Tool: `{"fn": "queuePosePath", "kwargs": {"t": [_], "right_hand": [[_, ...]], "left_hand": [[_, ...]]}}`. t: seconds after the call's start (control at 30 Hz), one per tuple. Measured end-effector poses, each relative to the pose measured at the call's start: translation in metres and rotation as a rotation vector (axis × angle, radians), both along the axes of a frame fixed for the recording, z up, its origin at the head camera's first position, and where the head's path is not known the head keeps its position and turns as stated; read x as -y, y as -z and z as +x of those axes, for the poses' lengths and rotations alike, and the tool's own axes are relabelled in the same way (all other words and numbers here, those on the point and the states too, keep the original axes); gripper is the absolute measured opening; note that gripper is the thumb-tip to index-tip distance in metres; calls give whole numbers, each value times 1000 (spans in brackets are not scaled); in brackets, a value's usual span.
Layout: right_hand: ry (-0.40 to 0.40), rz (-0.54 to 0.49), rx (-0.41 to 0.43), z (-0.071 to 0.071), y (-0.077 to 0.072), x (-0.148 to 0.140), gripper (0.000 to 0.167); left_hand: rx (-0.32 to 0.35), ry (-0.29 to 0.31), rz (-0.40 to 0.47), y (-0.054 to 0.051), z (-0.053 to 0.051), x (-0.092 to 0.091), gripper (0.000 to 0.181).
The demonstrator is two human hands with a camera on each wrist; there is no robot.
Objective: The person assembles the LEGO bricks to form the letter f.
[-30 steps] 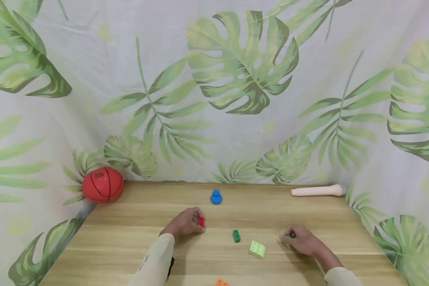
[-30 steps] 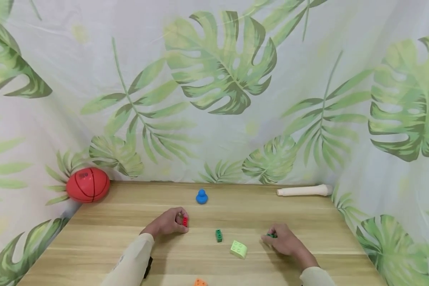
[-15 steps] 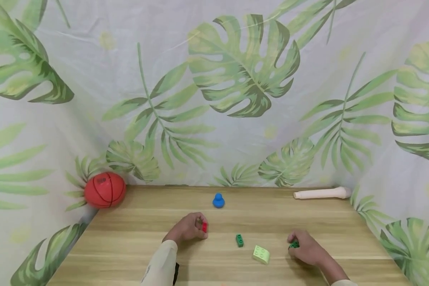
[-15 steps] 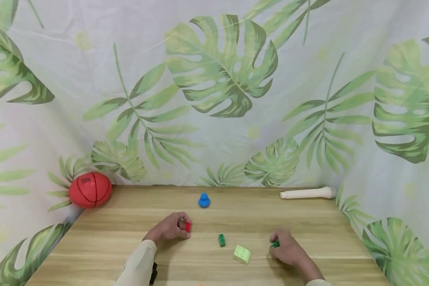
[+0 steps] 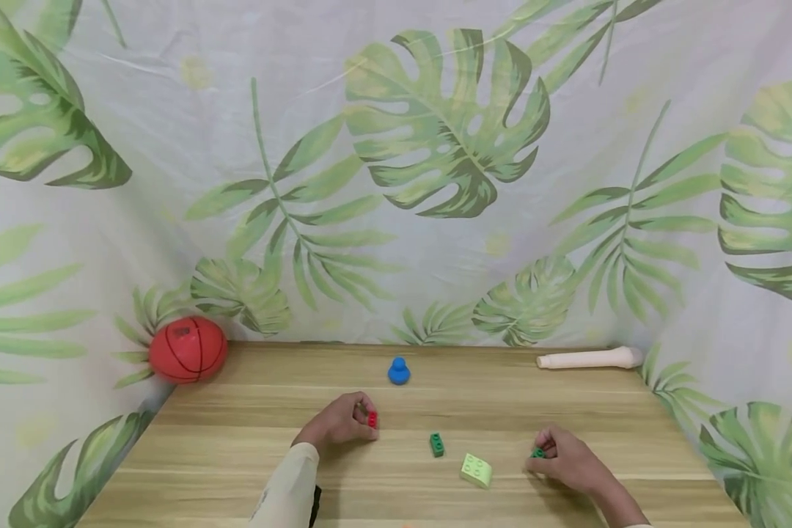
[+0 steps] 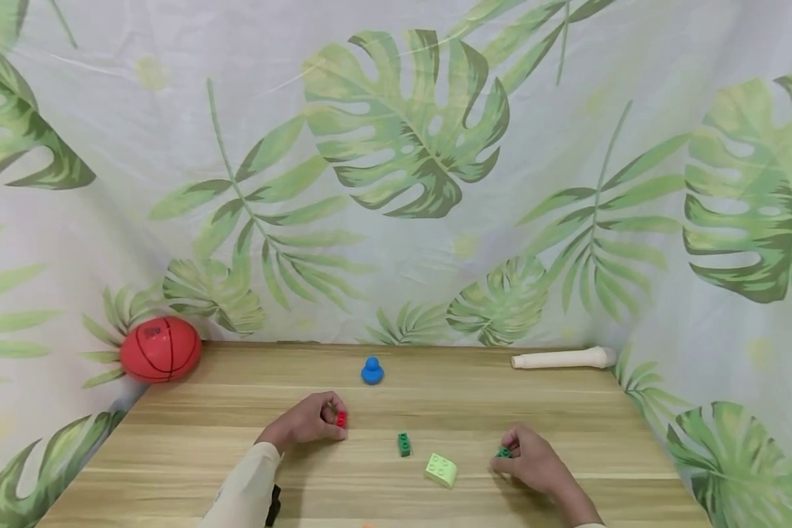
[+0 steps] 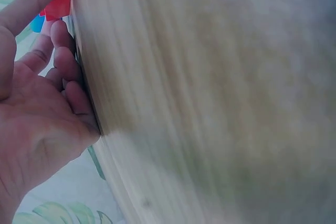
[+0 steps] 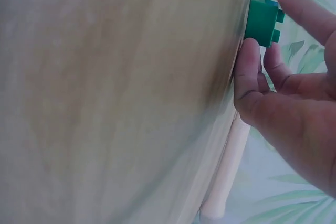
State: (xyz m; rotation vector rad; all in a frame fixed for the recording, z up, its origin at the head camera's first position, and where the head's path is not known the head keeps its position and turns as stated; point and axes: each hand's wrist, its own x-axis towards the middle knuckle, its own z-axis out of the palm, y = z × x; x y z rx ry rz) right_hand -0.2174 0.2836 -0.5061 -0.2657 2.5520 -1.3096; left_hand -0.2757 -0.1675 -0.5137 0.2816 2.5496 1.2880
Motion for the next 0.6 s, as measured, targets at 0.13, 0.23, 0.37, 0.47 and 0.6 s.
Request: {"fn": "queuePosePath", "kwargs": {"t": [0.13, 0.23, 0.37, 0.47, 0.6], "right_hand": [[54, 44, -8, 2, -4, 7, 39], [65, 60, -12, 2, -5, 6, 40], [58, 53, -7, 0, -5, 4, 41], [52, 49, -4, 0, -4, 4, 39], [54, 71, -16, 1, -4, 5, 38]], "left_hand": [[0, -2, -2, 0, 1, 3, 34], [-4, -4, 7, 1, 0, 1, 34], [-16, -23, 17, 0, 0, 0, 34], [-12, -42, 30, -1, 2, -1, 34], [3, -54, 50, 0, 4, -3, 34]]}}
